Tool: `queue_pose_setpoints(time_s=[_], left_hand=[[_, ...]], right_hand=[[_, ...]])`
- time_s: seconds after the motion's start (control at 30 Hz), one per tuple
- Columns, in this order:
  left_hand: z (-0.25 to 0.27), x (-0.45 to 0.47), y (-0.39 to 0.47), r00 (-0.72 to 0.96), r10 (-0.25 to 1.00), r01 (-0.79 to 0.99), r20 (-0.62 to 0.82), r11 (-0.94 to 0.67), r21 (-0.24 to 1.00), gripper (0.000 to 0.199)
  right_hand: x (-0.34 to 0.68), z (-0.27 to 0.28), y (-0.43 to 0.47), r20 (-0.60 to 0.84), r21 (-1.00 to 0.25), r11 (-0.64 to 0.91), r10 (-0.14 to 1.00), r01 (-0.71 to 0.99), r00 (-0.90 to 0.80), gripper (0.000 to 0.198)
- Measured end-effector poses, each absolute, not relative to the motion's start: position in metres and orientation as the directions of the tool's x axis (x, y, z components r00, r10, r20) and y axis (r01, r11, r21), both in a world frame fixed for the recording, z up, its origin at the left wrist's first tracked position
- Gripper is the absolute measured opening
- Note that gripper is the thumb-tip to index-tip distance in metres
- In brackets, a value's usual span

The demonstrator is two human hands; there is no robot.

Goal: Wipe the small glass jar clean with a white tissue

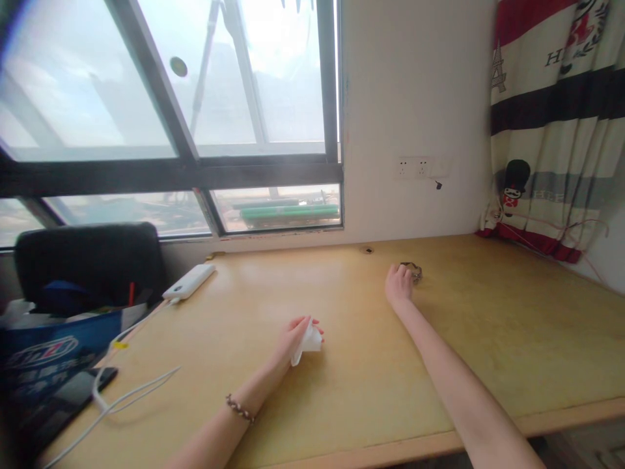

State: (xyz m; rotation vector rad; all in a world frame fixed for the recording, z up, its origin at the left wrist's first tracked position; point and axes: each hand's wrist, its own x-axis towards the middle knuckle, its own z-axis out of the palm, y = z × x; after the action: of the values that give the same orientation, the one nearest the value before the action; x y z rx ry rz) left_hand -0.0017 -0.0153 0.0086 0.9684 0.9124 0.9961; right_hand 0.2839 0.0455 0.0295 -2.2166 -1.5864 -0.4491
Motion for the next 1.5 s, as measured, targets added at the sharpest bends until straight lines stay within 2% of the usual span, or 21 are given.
queue_pose_setpoints(time_s=[0.03,0.1,0.17,0.23,0.33,0.43,0.67,0.83,0.93,1.07,1.17,1.33,1.43,1.5], left_hand=[[0.008,-0.002,-0.015,0.279,0.948,-0.261,-0.155,0.231,0.937,0.04],[0.006,-0.003,-0.015,0.268,0.956,-0.271,-0.122,0.196,0.942,0.039],[0.003,-0.005,-0.012,0.231,0.97,-0.26,-0.072,0.133,0.957,0.038],[0.001,-0.006,-0.01,0.18,0.983,-0.235,-0.026,0.069,0.97,0.037],[0.001,-0.007,-0.008,0.125,0.992,-0.208,-0.018,0.044,0.977,0.036],[0.006,-0.005,-0.01,0.101,0.994,-0.206,-0.045,0.065,0.976,0.039],[0.011,-0.006,-0.016,0.218,0.973,-0.17,-0.07,0.109,0.979,0.031],[0.011,-0.009,-0.015,0.247,0.969,-0.156,-0.007,0.046,0.987,0.038],[0.012,-0.01,-0.015,0.191,0.981,-0.091,-0.018,0.036,0.995,0.037],[0.018,-0.014,-0.018,0.089,0.994,-0.067,0.056,-0.05,0.997,0.036],[0.024,-0.018,-0.019,0.009,0.993,-0.056,0.118,-0.117,0.992,0.034],[0.028,-0.019,-0.02,-0.034,0.994,0.002,0.104,-0.104,0.995,0.037],[0.027,-0.018,-0.021,-0.031,0.989,0.002,0.147,-0.147,0.989,0.034],[0.026,-0.016,-0.021,-0.003,0.985,-0.035,0.174,-0.174,0.984,0.033]], right_hand=[[0.261,0.031,0.038,0.494,-0.207,-0.238,0.812,0.949,0.311,0.038],[0.211,0.033,0.019,0.464,-0.429,0.023,0.863,0.903,0.198,0.033],[0.164,0.032,-0.002,0.355,-0.711,0.225,0.933,0.667,0.064,0.03],[0.129,0.027,-0.022,0.318,-0.844,0.297,0.948,0.447,-0.03,0.032],[0.11,0.02,-0.039,0.346,-0.871,0.334,0.938,0.36,-0.032,0.024],[0.118,0.017,-0.042,0.306,-0.915,0.29,0.952,0.282,0.013,0.018],[0.14,0.021,-0.034,0.19,-0.981,0.192,0.97,-0.001,0.151,0.018],[0.146,0.02,-0.029,0.018,-0.951,0.081,0.978,-0.298,0.207,0.018],[0.15,0.018,-0.026,-0.022,-0.919,0.063,0.977,-0.389,0.211,0.02],[0.153,0.014,-0.024,-0.006,-0.944,0.066,0.976,-0.323,0.218,0.023],[0.153,0.009,-0.022,0.056,-0.981,0.1,0.966,-0.165,0.251,0.023],[0.156,0.01,-0.019,0.256,-0.965,0.226,0.925,0.134,0.28,0.03],[0.157,0.014,-0.02,0.265,-0.962,0.246,0.947,0.123,0.181,0.051],[0.158,0.014,-0.021,0.22,-0.973,0.214,0.972,0.081,0.076,0.054]])
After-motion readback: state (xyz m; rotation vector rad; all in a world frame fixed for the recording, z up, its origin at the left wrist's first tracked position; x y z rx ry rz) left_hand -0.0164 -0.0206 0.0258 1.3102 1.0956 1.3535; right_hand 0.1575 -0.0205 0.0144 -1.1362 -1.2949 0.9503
